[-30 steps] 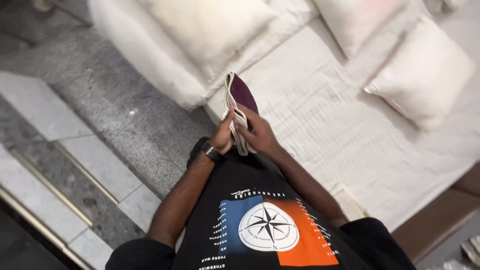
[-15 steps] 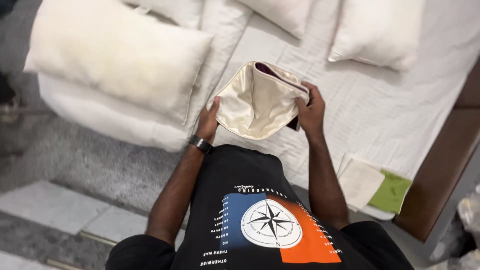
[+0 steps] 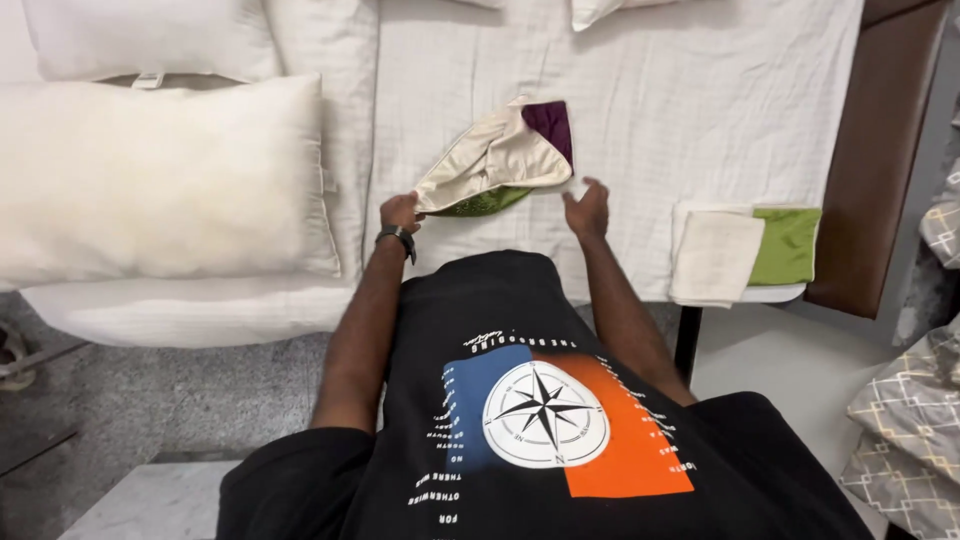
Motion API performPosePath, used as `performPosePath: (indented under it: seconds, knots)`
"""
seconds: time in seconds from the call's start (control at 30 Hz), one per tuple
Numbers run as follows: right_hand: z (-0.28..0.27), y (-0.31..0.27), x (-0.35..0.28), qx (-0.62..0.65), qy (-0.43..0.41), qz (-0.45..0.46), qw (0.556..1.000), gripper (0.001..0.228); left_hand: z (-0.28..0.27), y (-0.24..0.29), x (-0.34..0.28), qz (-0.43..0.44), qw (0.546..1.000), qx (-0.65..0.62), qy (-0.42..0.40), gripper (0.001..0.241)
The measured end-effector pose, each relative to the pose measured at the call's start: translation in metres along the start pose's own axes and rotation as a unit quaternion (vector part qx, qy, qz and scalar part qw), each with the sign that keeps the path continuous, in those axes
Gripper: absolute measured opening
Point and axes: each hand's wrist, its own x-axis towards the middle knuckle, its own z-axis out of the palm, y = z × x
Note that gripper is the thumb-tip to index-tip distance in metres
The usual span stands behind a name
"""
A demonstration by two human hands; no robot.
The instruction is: The person inserts a white pillow into a two-toned pillowcase, then repeats the process with a second pillow and a different colored pillowcase. They smooth the cases and arrange the finished pillows on the bed.
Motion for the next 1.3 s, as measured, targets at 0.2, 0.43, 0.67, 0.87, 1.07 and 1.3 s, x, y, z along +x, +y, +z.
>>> performPosePath:
  seconds: [0.2,0.43,0.67,0.87,1.07,1.3]
  knots:
    - [0.019,0.000,-0.046,0.034,-0.060,-0.228,0.971,0.044,-0.017,-0.022,-0.031,0.038,0.994,0.042,-0.091,0.029]
    - [0.013,-0.101,-0.082,0.034,-0.084,-0.430,0.898,0.036,0.001,0.004,-0.075,0.198,0.972,0.030,-0.122,0.031]
    - [0.069,-0.103,-0.077,-0.026,-0.313,-0.384,0.868,0.037,0.012,0.078,-0.197,0.209,0.922,-0.190,-0.265,0.037]
    - [0.082,-0.094,-0.086,-0.130,-0.341,-0.497,0.788,0.038,-0.004,0.103,-0.224,0.267,0.878,-0.292,-0.271,0.044]
    - [0.020,-0.160,-0.131,-0.015,-0.275,-0.481,0.832,0.029,-0.006,0.100,-0.220,0.235,0.895,-0.329,-0.186,0.053]
    - [-0.005,-0.179,-0.150,0.047,-0.066,-0.507,0.858,0.057,-0.010,0.121,-0.254,0.132,0.855,-0.396,-0.308,0.060]
